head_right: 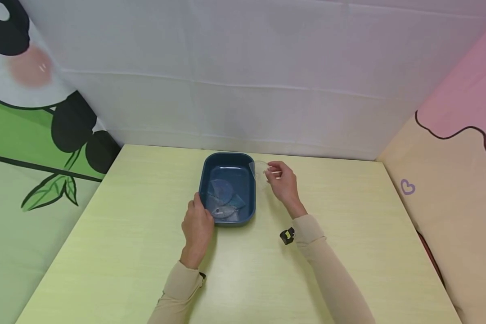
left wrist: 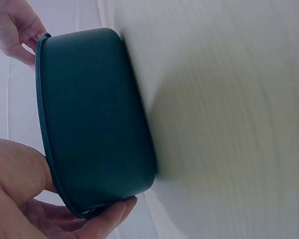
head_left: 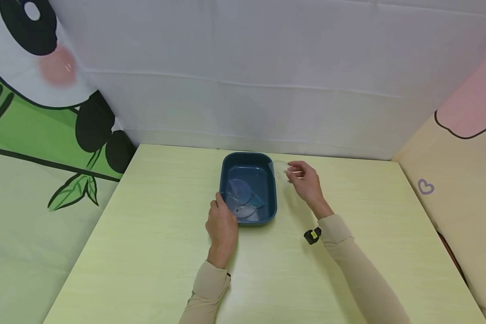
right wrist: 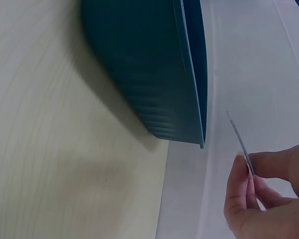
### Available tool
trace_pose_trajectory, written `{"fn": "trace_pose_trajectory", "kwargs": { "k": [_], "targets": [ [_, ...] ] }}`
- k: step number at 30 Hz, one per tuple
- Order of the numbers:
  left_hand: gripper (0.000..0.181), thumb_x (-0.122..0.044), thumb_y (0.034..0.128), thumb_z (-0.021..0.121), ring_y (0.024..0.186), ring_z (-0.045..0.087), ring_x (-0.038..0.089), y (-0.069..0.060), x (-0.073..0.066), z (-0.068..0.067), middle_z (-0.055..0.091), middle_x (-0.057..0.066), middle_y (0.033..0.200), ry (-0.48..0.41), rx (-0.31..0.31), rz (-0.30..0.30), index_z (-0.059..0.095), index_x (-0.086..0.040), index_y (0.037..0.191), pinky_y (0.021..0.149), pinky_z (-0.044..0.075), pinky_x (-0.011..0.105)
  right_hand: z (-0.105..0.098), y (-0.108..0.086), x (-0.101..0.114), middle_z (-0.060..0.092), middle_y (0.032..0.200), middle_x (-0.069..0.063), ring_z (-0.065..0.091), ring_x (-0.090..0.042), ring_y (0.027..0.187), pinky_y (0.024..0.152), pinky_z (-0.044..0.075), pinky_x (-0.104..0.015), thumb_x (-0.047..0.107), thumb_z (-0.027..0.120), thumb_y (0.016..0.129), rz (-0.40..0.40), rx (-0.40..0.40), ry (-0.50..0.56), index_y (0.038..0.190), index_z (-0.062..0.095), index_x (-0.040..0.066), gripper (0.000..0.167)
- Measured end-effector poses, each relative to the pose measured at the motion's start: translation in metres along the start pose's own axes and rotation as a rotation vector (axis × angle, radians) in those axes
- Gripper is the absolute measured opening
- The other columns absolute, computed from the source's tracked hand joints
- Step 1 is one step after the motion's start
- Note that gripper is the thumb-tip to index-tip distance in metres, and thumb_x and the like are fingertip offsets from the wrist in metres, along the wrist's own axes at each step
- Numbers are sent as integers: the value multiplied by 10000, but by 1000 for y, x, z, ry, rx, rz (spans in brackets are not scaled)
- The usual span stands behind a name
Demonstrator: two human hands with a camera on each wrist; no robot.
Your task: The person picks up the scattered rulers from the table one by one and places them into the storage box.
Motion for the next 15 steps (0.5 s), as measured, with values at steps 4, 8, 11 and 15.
{"fn": "trace_pose_trajectory", "kwargs": {
  "k": [4, 8, 11, 15],
  "targets": [
    [454, 80, 885, 659, 796, 679, 448, 0, 0, 1, 632, 276, 1000, 5, -5, 0, 555, 121, 1326, 551, 531, 571, 3, 1, 1, 643, 1204, -241, 668, -352, 1049, 862, 585, -374, 54, 635, 1012, -6, 1, 5, 1332, 602, -63, 342],
    [458, 78, 889, 655, 806, 679, 449, -1, 0, 2, 633, 277, 1013, 2, 1, -7, 553, 118, 1333, 561, 533, 573, 7, 2, 1, 643, 1209, -243, 668, -355, 1058, 901, 570, -448, 55, 636, 1013, -5, 5, 17, 1332, 601, -62, 342],
    [461, 74, 898, 650, 818, 678, 453, -2, -1, 3, 633, 279, 1028, -5, 11, -14, 550, 115, 1346, 572, 534, 578, 9, 4, 0, 640, 1217, -237, 666, -352, 1069, 925, 553, -488, 69, 637, 1016, -2, 10, 16, 1337, 599, -53, 346],
    [462, 68, 898, 658, 817, 678, 451, -2, -2, 4, 632, 277, 1027, -2, 11, -10, 549, 115, 1345, 574, 535, 574, 12, 5, 1, 640, 1220, -224, 664, -342, 1067, 909, 569, -433, 75, 640, 1015, 4, 14, 13, 1344, 600, -44, 352]
  ]
}}
Point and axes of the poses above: each hand's wrist, its own y-axis towards the middle knuckle, its own z-axis out of the palm, x = y × z, the point moved 1 cm from there along y, towards the middle knuckle
